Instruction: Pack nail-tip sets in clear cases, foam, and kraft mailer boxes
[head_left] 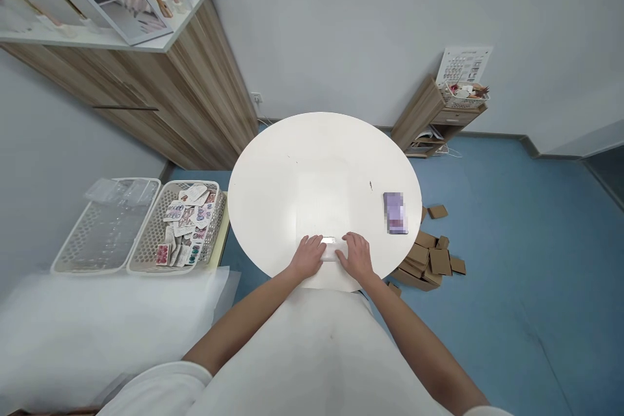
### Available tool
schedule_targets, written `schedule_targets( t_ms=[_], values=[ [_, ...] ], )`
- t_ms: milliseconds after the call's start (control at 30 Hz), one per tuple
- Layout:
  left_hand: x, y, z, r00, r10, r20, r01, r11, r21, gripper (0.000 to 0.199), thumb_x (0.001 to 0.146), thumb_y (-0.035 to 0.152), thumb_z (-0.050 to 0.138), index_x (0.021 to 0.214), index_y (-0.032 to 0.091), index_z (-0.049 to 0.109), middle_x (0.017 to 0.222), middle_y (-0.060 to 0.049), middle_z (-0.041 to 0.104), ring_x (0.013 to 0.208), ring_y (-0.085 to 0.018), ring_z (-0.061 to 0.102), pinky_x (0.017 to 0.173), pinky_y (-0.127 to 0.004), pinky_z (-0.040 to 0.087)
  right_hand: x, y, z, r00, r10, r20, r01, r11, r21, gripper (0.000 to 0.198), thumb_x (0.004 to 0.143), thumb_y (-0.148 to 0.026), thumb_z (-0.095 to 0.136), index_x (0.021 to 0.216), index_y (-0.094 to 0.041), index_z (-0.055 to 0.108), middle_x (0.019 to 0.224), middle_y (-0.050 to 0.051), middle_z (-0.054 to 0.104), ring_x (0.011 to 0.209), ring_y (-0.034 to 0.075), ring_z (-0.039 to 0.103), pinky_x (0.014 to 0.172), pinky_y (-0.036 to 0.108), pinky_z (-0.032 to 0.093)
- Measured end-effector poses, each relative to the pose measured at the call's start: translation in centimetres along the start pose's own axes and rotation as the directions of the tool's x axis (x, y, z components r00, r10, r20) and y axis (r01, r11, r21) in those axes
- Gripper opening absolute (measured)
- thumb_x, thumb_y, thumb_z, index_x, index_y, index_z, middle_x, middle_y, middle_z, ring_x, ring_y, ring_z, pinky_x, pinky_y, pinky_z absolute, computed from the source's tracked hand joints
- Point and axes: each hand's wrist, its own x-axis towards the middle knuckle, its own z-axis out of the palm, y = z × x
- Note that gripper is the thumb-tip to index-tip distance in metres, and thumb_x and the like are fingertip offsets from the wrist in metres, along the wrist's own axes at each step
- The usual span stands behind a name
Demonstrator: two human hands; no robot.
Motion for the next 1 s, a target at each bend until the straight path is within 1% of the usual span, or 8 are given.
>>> schedule_targets(
  t_ms=[100, 200, 367, 500, 633, 733, 800, 1000],
  values=[
    [-0.8, 0.1, -0.3, 1.0, 0.002, 0.016, -0.001, 0.999, -0.051, 0.037, 0.064, 0.023, 0.054, 0.1, 0.019, 0.044, 0.115, -0.009, 0.045, 0.105, -0.024, 0.042, 0.093, -0.039, 0.025, -0.8, -0.9, 0.2, 0.963, -0.219, 0.158, 0.225, 0.974, -0.02, 0.043, 0.069, -0.044, 0.057, 0.103, -0.02, 0.048, 0.126, 0.012, 0.04, 0.119, 0.027, 0.03, 0.095, 0.041, 0.022],
    [-2.1, 0.0, -0.5, 0.998, 0.05, 0.043, -0.046, 0.994, -0.096, 0.04, 0.059, 0.025, 0.058, 0.096, 0.019, 0.045, 0.108, -0.008, 0.047, 0.1, -0.024, 0.043, 0.088, -0.037, 0.03, -1.9, -1.9, 1.0, 0.907, -0.298, 0.299, 0.32, 0.947, -0.028, 0.053, 0.06, -0.043, 0.065, 0.103, -0.02, 0.046, 0.131, 0.012, 0.035, 0.119, 0.028, 0.03, 0.094, 0.042, 0.022],
    [-4.1, -0.2, -0.6, 0.989, 0.11, 0.097, -0.093, 0.981, -0.172, 0.042, 0.055, 0.032, 0.06, 0.092, 0.019, 0.047, 0.1, -0.007, 0.051, 0.09, -0.023, 0.048, 0.079, -0.033, 0.036, -3.5, -3.4, 2.0, 0.898, -0.271, 0.346, 0.303, 0.952, -0.042, 0.038, 0.066, -0.028, 0.059, 0.099, -0.018, 0.044, 0.11, 0.01, 0.049, 0.099, 0.022, 0.046, 0.083, 0.034, 0.032],
    [-4.8, -0.2, -1.2, 0.983, 0.105, 0.149, -0.071, 0.973, -0.219, 0.039, 0.058, 0.034, 0.056, 0.093, 0.021, 0.048, 0.091, -0.004, 0.056, 0.082, -0.022, 0.053, 0.073, -0.031, 0.038, -3.9, -4.2, 1.9, 0.897, -0.215, 0.386, 0.249, 0.968, -0.039, 0.031, 0.066, -0.026, 0.056, 0.094, -0.019, 0.043, 0.092, 0.005, 0.053, 0.083, 0.019, 0.049, 0.07, 0.029, 0.033],
    [-5.3, -0.1, -2.0, 0.988, 0.104, 0.113, -0.076, 0.97, -0.229, 0.031, 0.061, 0.029, 0.053, 0.091, 0.023, 0.051, 0.084, -0.002, 0.058, 0.081, -0.02, 0.054, 0.082, -0.034, 0.034, -3.5, -4.5, 1.4, 0.895, -0.18, 0.409, 0.202, 0.979, -0.01, 0.027, 0.065, -0.025, 0.054, 0.089, -0.019, 0.043, 0.085, 0.003, 0.054, 0.073, 0.016, 0.048, 0.062, 0.025, 0.029],
    [-5.4, -0.2, -2.3, 0.992, 0.126, 0.022, -0.12, 0.975, -0.189, 0.029, 0.061, 0.033, 0.056, 0.088, 0.023, 0.054, 0.1, -0.004, 0.055, 0.097, -0.023, 0.048, 0.09, -0.037, 0.028, -3.2, -4.4, 1.1, 0.897, -0.158, 0.413, 0.171, 0.985, 0.007, 0.026, 0.063, -0.024, 0.055, 0.086, -0.02, 0.044, 0.085, 0.002, 0.054, 0.072, 0.015, 0.047, 0.06, 0.024, 0.028],
    [-5.4, -0.3, -2.2, 0.989, 0.145, -0.002, -0.143, 0.978, -0.151, 0.032, 0.06, 0.036, 0.059, 0.089, 0.023, 0.055, 0.108, -0.006, 0.051, 0.104, -0.026, 0.044, 0.091, -0.039, 0.028, -3.1, -4.4, 1.0, 0.902, -0.156, 0.402, 0.157, 0.987, 0.032, 0.027, 0.062, -0.023, 0.056, 0.086, -0.02, 0.045, 0.088, 0.002, 0.053, 0.073, 0.015, 0.047, 0.059, 0.024, 0.028],
    [-5.1, -0.2, -1.5, 0.991, 0.12, 0.06, -0.115, 0.989, -0.091, 0.018, 0.068, 0.019, 0.05, 0.084, 0.021, 0.058, 0.09, -0.006, 0.054, 0.088, -0.022, 0.05, 0.077, -0.036, 0.035, -3.2, -4.3, 1.0, 0.928, -0.155, 0.339, 0.129, 0.987, 0.096, 0.027, 0.06, -0.019, 0.055, 0.085, -0.019, 0.047, 0.092, 0.003, 0.05, 0.081, 0.016, 0.046, 0.063, 0.024, 0.032]
  ],
)
